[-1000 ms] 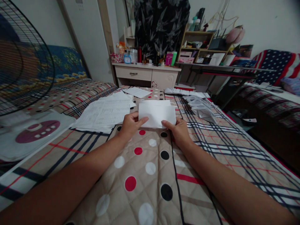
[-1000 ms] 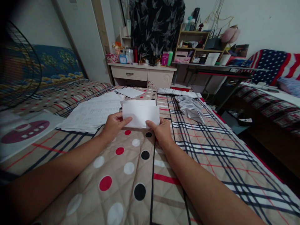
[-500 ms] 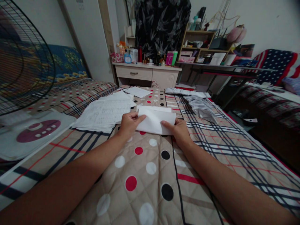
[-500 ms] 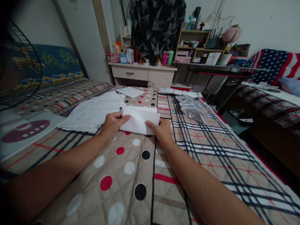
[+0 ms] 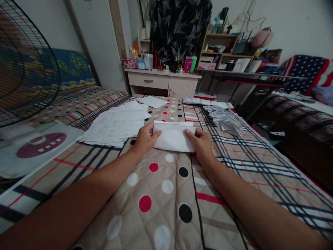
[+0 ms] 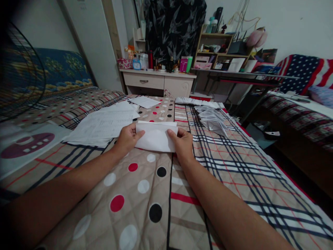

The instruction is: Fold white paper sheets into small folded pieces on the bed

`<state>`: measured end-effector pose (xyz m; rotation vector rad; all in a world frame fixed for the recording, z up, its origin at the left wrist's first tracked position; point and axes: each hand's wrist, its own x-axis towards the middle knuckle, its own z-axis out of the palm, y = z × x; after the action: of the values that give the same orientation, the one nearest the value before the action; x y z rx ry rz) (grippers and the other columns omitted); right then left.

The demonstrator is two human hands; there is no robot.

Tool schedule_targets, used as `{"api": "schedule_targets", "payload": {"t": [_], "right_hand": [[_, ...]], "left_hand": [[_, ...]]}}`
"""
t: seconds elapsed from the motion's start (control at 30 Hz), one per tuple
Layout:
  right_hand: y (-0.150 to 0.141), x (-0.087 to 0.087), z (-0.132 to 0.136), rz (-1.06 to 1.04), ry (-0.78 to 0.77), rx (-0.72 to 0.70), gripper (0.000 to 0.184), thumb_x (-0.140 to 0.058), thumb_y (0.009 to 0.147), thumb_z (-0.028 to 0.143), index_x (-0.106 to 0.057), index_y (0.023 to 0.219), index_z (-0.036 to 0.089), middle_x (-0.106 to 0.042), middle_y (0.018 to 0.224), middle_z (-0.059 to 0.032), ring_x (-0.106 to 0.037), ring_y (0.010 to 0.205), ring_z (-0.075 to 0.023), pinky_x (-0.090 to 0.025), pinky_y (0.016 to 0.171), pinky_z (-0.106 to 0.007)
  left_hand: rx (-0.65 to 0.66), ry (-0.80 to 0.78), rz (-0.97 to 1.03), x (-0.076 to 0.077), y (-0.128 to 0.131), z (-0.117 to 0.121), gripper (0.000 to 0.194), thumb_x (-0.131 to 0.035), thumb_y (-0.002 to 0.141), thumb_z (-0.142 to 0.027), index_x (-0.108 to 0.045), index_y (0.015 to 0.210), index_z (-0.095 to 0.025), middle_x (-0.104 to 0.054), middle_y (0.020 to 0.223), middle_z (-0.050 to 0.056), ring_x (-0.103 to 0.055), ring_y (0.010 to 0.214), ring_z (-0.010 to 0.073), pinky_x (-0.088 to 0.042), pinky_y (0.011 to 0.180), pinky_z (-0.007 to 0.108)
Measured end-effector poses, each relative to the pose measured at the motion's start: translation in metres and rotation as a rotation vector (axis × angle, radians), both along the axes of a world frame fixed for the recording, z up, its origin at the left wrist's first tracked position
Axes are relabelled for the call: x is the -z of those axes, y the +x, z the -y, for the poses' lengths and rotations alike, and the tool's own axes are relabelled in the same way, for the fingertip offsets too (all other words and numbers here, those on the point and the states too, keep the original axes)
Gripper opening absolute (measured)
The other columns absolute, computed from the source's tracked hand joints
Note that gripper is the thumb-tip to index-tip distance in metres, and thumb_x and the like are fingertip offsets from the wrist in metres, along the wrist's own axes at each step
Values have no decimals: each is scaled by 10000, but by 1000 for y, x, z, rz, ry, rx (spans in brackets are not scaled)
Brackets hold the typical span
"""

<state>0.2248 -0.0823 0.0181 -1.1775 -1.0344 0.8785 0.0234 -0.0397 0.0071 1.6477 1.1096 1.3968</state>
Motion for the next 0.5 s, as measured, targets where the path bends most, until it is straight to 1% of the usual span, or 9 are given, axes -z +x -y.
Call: {"api": "schedule_targets", "payload": {"t": [0.1, 0.2, 0.27, 0.33, 0.4, 0.5], "right_hand": [[0, 0, 0, 47, 10, 44, 312, -794, 603, 393, -711, 759, 135, -706, 718, -40, -567, 560, -141, -419, 498, -248], [0, 2, -2, 95, -9, 64, 289, -819, 561, 370, -664, 652, 144, -674, 638, -25, -546, 525, -139, -401, 478, -250], [-1, 4, -3, 113, -30, 43, 299, -834, 535, 363, -646, 622, 148, -664, 619, -23, -535, 509, -138, -389, 468, -251], [-2, 5, -4, 101, -41, -2, 316, -843, 525, 375, -666, 656, 148, -672, 643, -27, -535, 513, -140, -388, 472, -253], [-2, 5, -3, 57, -35, -64, 339, -819, 573, 441, -682, 687, 153, -668, 651, -25, -536, 521, -141, -391, 481, -255], [-3, 3, -1, -20, -4, -178, 415, -691, 699, 588, -690, 702, 174, -658, 657, -27, -568, 572, -160, -419, 518, -265]], "left_hand": [[-27, 41, -40, -3, 0, 3, 198, -661, 694, -276, -619, 827, -136, -667, 788, 52, -612, 681, 172, -460, 585, 248], [-62, 90, -84, -5, 0, 7, 185, -667, 720, -314, -613, 761, -143, -633, 717, 19, -573, 637, 144, -424, 559, 227], [-71, 84, -112, -5, 0, 7, 217, -683, 717, -351, -622, 721, -143, -603, 654, -1, -530, 587, 127, -388, 528, 221], [-90, 48, -114, -4, -1, 6, 244, -698, 699, -375, -638, 694, -138, -594, 624, -6, -504, 560, 122, -362, 509, 222], [-134, 18, -83, -4, -3, 3, 245, -703, 686, -376, -654, 691, -136, -612, 629, 0, -513, 569, 131, -363, 514, 226], [-212, 10, -26, -4, -6, -1, 216, -698, 677, -354, -668, 708, -142, -647, 663, 11, -547, 603, 148, -388, 543, 232]]}}
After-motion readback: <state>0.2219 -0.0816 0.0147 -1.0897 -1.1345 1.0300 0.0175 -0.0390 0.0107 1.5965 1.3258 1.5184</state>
